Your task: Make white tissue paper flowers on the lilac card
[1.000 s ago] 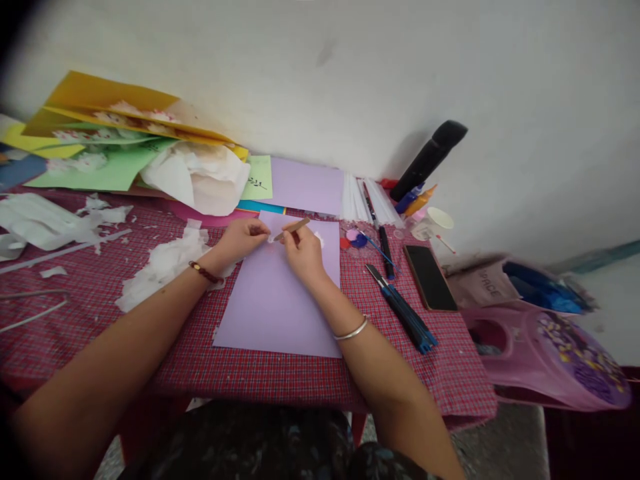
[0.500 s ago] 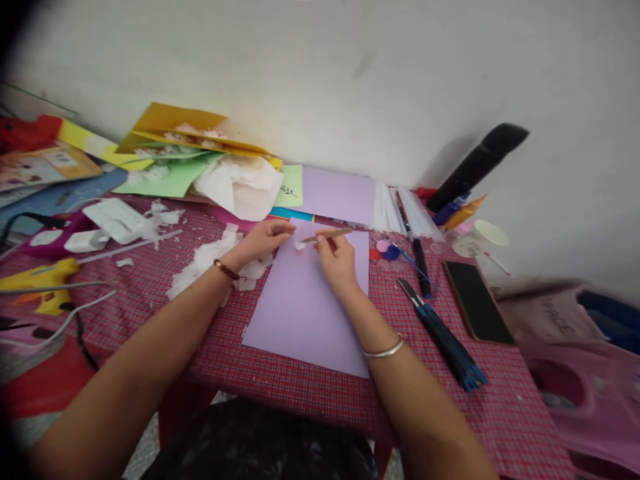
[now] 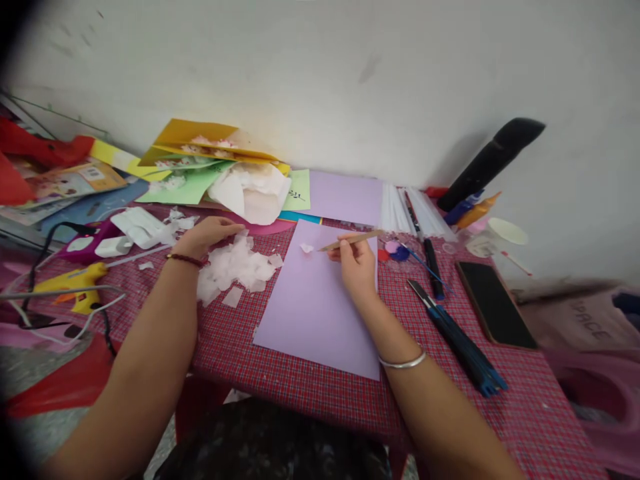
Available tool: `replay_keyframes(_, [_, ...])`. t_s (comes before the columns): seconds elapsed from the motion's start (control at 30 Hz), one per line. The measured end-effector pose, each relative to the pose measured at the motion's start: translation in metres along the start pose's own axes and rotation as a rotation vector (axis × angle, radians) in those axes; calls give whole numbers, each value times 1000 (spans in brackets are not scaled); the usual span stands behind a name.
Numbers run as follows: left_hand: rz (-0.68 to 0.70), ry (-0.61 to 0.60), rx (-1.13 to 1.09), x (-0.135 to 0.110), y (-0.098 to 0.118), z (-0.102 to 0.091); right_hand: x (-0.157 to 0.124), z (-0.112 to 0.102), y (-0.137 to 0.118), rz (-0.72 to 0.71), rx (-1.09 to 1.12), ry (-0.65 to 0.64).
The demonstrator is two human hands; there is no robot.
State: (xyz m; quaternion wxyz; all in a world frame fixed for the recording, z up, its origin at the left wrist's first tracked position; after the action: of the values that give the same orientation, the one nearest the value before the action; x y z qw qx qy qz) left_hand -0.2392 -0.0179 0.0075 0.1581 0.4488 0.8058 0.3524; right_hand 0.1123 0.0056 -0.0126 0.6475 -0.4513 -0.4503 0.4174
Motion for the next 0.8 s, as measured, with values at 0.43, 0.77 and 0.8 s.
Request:
replay_keyframes(0.43, [251, 296, -705, -50, 89, -5, 1, -1, -11, -103, -103, 2])
replay_keyframes(0.77, [62, -477, -477, -96, 125, 77, -10, -24, -34, -59, -30, 32])
replay_keyframes(0.8, [138, -421, -399, -91, 128, 80, -12, -26, -34, -62, -27, 40])
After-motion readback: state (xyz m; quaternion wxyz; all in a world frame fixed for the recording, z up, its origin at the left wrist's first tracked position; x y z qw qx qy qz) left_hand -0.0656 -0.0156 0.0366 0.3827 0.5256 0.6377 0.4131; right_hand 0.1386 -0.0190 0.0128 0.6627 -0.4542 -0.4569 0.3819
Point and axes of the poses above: each hand's wrist, its own x-axis towards the middle knuckle, its own z-axis out of the palm, y = z × x, the point moved 3 cm from there along x, towards the middle knuckle, and after that the axes turned 15 degrees about y, right-handed, at the moved point
